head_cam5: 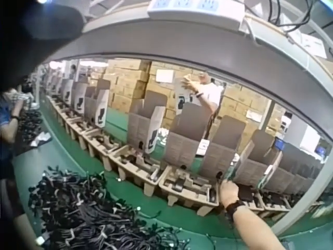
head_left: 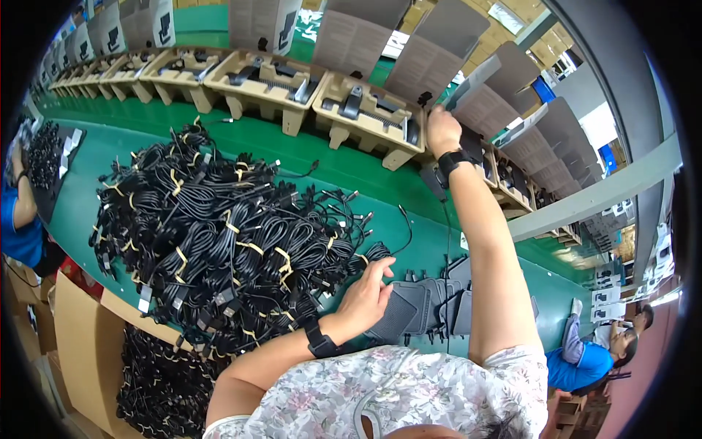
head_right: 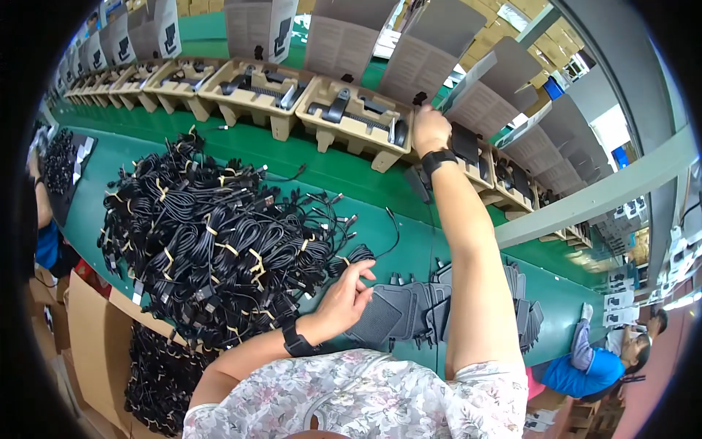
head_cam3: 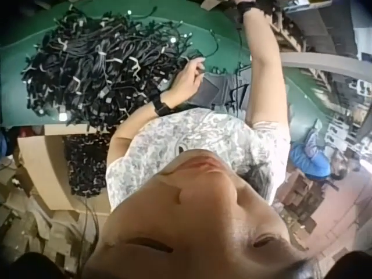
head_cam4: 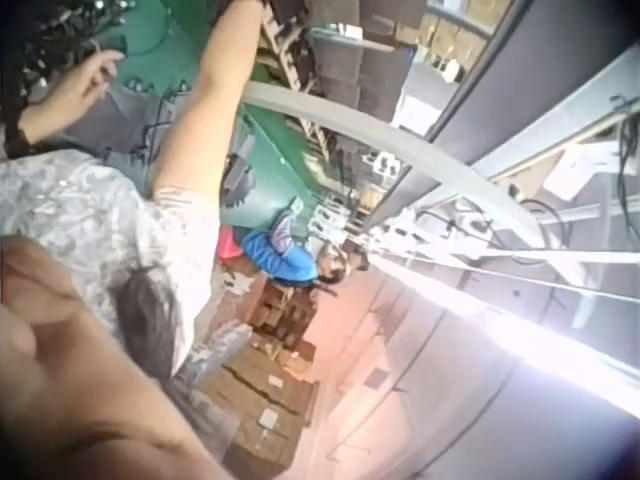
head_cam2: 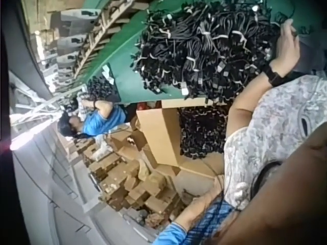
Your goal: Manually assembling power cables and plastic housings at a factory workstation.
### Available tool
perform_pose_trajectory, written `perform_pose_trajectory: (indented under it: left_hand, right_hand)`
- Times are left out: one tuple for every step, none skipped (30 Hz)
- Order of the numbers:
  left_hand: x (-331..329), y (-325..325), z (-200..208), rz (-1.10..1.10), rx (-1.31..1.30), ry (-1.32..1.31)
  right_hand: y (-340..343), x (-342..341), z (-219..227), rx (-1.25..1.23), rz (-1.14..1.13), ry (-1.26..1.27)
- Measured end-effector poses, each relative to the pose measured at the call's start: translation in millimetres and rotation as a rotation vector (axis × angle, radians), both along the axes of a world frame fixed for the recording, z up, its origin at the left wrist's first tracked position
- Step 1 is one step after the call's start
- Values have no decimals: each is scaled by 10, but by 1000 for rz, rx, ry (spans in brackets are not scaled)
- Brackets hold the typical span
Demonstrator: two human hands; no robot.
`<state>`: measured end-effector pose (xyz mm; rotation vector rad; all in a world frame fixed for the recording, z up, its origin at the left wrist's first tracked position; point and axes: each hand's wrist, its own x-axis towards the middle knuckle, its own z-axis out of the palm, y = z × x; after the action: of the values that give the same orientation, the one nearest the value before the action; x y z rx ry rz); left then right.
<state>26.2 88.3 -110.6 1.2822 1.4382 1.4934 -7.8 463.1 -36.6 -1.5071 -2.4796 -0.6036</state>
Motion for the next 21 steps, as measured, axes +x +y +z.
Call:
perform_pose_trajectory:
  left_hand:
    - [-15, 2, -1, -2, 3, 10]
    - [-18, 3, -2, -5, -2, -2]
    - [-20, 2, -8, 1, 4, 12]
    - [-17, 2, -11, 6, 10, 26]
    - [-13, 3, -11, 10, 17, 41]
    - [-8, -29, -17, 13, 7, 32]
    - [-1, -62, -21, 9, 9, 38]
    - [-10, -54, -21, 4, 16, 48]
    - [-20, -44, -25, 0, 21, 58]
    - [-34, -35, -36, 3, 11, 51]
    - [-28, -31, -44, 5, 17, 64]
    - [-23, -25, -55, 7, 21, 76]
    - [-5, -5, -49, -6, 27, 90]
    - [-18, 0, -52, -13, 5, 82]
    - [-36, 17, -38, 0, 22, 87]
    - [-52, 20, -24, 7, 39, 89]
    - [-67, 0, -21, 15, 55, 92]
    - [-68, -21, -18, 6, 34, 77]
    - [-70, -25, -1, 7, 34, 76]
    - [-73, -35, 12, 9, 34, 77]
    - [-69, 2, 22, 10, 42, 81]
  right_hand:
    - [87, 38, -69, -47, -14, 104]
    - [175, 102, -121, -92, -31, 208]
    - [200, 135, -132, -139, -43, 313]
    - [237, 192, -117, -144, -42, 304]
    - [286, 268, -75, -274, 27, 376]
    - [259, 315, -34, -411, 97, 446]
    - [220, 347, -22, -549, 165, 517]
    - [159, 358, -9, -556, 164, 512]
    - [77, 387, -30, -453, 218, 498]
    - [-9, 410, -62, -353, 273, 483]
    - [-78, 473, -81, -252, 315, 467]
    - [-86, 462, -82, -265, 304, 462]
    - [-31, 474, -51, -181, 240, 378]
    - [-83, 391, -24, -112, 192, 289]
    - [-111, 349, 51, -18, 185, 105]
    - [-180, 318, 142, 75, 177, -83]
    - [-63, 305, 83, 16, 196, -12]
    - [81, 332, 35, -40, 215, 57]
    - [130, 365, 19, -61, 218, 46]
    - [176, 405, 11, -114, 231, 58]
    - [240, 438, 36, -158, 241, 73]
